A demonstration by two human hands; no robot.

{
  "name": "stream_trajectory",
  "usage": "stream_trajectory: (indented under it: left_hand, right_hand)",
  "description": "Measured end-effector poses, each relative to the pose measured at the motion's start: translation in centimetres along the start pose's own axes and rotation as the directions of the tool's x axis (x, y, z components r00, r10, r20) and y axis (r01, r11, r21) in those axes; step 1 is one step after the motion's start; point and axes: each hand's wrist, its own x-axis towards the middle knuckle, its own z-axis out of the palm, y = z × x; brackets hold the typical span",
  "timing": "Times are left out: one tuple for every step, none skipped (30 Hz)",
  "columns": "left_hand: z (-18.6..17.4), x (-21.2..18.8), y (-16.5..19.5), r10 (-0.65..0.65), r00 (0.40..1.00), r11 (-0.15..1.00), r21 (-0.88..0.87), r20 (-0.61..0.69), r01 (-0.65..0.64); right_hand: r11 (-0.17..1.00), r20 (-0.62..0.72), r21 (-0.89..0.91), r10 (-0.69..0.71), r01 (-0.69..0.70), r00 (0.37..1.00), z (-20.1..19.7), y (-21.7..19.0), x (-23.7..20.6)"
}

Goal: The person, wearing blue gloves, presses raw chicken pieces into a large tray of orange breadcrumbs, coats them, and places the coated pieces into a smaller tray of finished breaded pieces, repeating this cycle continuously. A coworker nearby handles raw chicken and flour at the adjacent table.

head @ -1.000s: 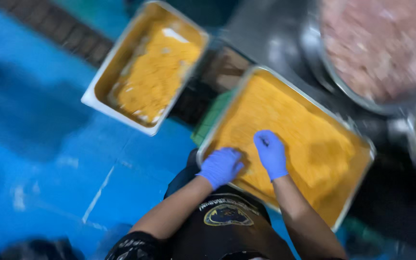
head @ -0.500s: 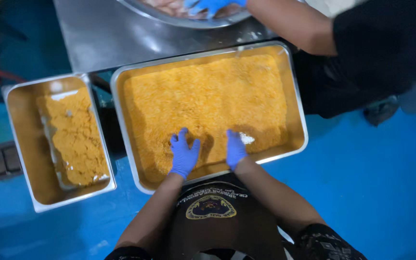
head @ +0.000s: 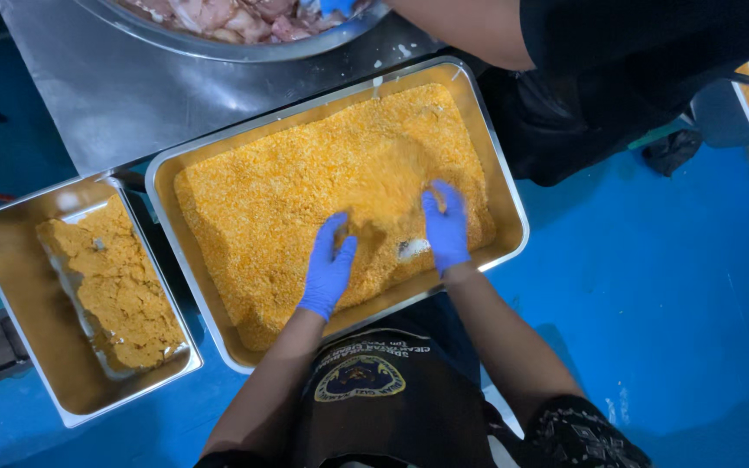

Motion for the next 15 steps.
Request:
stream_trajectory:
  left_hand:
    - [-0.6, -0.3, -0.3, 0.071, 0.997, 0.995, 0.078, -0.024, -0.068]
    - [-0.9, -0.4, -0.7, 0.098, 0.995, 0.986, 0.135, -0.025, -0.094]
    - [-1.2, -0.7, -1.2, 0.122, 0.992, 0.975, 0.190, -0.027, -0.115]
    - [-1.3, -1.2, -1.9, 0.141, 0.990, 0.961, 0.245, -0.029, -0.130]
    - [-1.5, -1.9, -2.6, 0.079, 0.997, 0.964, 0.255, -0.007, -0.074]
    - [-1.8, -2.6, -3.2, 0.018, 1.000, 0.964, 0.266, 0.013, -0.021]
    - [-1.9, -3.0, -3.8, -0.039, 0.999, 0.960, 0.277, 0.031, 0.029]
    - [-1.8, -3.6, -4.4, -0.056, 0.998, 0.967, 0.251, 0.032, 0.046]
    - [-1.8, -4.1, -4.9, -0.073, 0.997, 0.972, 0.227, 0.035, 0.063]
    - [-1.7, -4.3, -5.3, -0.085, 0.996, 0.976, 0.202, 0.035, 0.077]
    - [-1.5, -4.4, -5.6, -0.121, 0.992, 0.976, 0.185, 0.031, 0.113]
    - [-1.4, -4.5, -5.8, -0.159, 0.987, 0.974, 0.167, 0.029, 0.152]
    - [-1.3, -4.6, -6.0, -0.196, 0.980, 0.970, 0.150, 0.028, 0.190]
    - [-1.4, -4.6, -6.1, -0.172, 0.985, 0.972, 0.168, 0.027, 0.165]
    - [-1.4, -4.6, -6.1, -0.147, 0.989, 0.972, 0.187, 0.029, 0.139]
  right_hand:
    - [0.994, -0.092, -0.092, 0.049, -0.057, 0.995, -0.3, 0.4, 0.7]
    - [0.978, -0.189, -0.176, 0.082, -0.116, 0.979, -0.4, 0.7, 1.7]
    - [0.949, -0.285, -0.256, 0.106, -0.182, 0.953, -0.5, 1.0, 2.5]
    - [0.963, -0.244, 0.037, 0.267, -0.266, 0.932, -0.4, 1.2, 3.1]
    - [0.882, -0.155, 0.320, 0.408, -0.345, 0.900, -0.1, 1.1, 3.6]
    - [0.716, -0.026, 0.566, 0.511, -0.408, 0.859, 0.0, 1.0, 3.9]
    - [0.639, 0.039, 0.558, 0.617, -0.529, 0.786, 0.1, 1.0, 4.3]
    - [0.546, 0.103, 0.539, 0.713, -0.641, 0.694, 0.0, 1.1, 4.4]
    - [0.440, 0.164, 0.511, 0.794, -0.738, 0.586, 0.0, 1.0, 4.6]
    - [0.357, 0.272, 0.589, 0.757, -0.725, 0.594, 0.0, 0.9, 4.8]
    - [0.264, 0.373, 0.650, 0.707, -0.713, 0.601, 0.0, 0.9, 4.9]
    - [0.161, 0.465, 0.694, 0.644, -0.702, 0.608, 0.0, 0.9, 5.1]
    - [0.103, 0.503, 0.726, 0.595, -0.680, 0.627, 0.1, 0.7, 5.3]
    - [0.041, 0.536, 0.751, 0.544, -0.659, 0.645, 0.4, 0.6, 5.5]
    - [-0.025, 0.563, 0.771, 0.491, -0.636, 0.664, 0.6, 0.5, 5.7]
